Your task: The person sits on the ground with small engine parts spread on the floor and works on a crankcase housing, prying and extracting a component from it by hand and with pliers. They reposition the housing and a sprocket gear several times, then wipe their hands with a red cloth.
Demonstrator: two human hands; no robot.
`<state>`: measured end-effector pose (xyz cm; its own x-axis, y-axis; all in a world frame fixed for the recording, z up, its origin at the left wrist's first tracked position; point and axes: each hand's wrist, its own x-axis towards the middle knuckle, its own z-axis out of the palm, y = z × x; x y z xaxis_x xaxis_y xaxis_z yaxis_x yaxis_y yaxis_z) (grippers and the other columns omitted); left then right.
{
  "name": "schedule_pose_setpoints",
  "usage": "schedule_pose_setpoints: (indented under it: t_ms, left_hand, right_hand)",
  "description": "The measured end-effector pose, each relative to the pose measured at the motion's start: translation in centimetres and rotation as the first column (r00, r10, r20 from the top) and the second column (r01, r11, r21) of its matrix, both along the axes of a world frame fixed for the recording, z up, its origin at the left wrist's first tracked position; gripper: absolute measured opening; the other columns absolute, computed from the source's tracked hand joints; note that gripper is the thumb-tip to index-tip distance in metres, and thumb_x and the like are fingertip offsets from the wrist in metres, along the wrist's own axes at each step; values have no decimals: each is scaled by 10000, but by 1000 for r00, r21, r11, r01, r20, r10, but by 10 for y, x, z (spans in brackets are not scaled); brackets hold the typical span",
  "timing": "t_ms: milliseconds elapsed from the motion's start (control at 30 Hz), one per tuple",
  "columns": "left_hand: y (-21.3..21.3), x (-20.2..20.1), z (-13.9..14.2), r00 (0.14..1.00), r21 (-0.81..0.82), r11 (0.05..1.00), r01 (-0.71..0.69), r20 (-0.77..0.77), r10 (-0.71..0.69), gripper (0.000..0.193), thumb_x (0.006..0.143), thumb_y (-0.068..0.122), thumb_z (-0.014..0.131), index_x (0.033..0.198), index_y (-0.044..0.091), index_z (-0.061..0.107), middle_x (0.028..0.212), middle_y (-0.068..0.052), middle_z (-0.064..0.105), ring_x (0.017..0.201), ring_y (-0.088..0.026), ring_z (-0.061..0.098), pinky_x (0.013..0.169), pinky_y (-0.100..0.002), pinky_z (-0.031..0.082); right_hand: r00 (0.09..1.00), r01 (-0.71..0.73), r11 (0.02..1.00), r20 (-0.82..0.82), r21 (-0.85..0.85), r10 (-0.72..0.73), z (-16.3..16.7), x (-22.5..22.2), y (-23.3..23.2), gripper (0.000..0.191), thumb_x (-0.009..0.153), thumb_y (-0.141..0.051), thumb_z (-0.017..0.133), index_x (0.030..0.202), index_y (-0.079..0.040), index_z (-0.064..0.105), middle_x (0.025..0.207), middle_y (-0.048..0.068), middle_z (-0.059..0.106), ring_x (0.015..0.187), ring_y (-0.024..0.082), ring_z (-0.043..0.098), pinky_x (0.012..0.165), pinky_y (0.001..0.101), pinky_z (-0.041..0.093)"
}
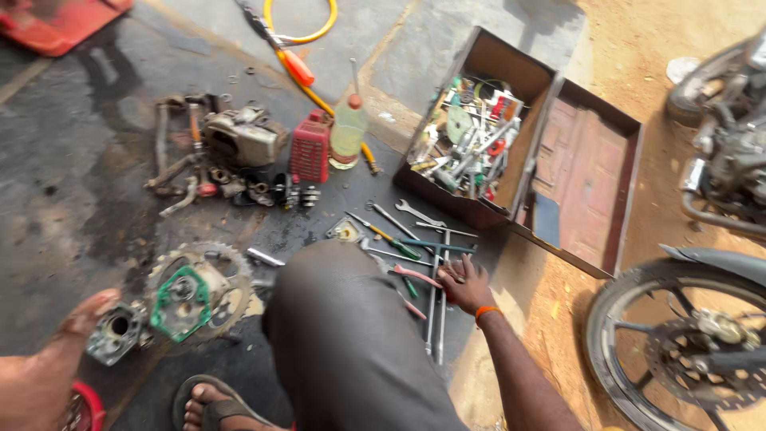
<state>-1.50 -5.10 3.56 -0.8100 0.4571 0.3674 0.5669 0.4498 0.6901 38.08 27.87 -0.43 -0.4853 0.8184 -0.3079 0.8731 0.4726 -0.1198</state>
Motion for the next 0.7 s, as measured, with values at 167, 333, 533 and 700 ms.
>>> schedule_pose_setpoints:
  t_ms: [167,333,533,700]
  left_hand:
    - [-5,24,82,832,89,984,157,-548,-83,1105,859,645,851,1571,130,181,1505,-185,365,1396,-333,401,1235,-545,350]
    - [-6,43,142,631,55,990,129,-775,-39,1414,790,761,874,1726,253,-56,1687,-185,206,1577,-357,286,1331,-600,273]
    - [8,50,135,699,96,988,121,-715,-16,1351,852,796,829,1724,259,-52,1638,-195,228,1535,-395,325,1296,-680,271]
    - [12,57,119,746,134,983,124,-666,-3,1328,847,783,812,1722,263,-40,1647,-191,219,1546,-399,320,1312,-684,276]
  right_hand:
    - [765,632,774,-128,-40,-631,-20,-21,-23,514,916,-558,692,1304,-222,662,1403,184,579,1342,367,530,1093,477,462]
    - [512,657,734,-614,-170,-601,-5,-23,2,501,935,-483,676,1333,-183,633,1385,174,600,1302,326,559,1058,449,476]
    - [228,118,952,-925,-283,-304,97,-59,40,488,957,-394,656,1368,-136,598,1364,163,625,1254,278,595,1017,416,494]
    - [129,-614,777,-989,-140,-76,227,-124,-8,481,976,-319,640,1397,-97,568,1346,153,647,1214,237,625,982,388,508]
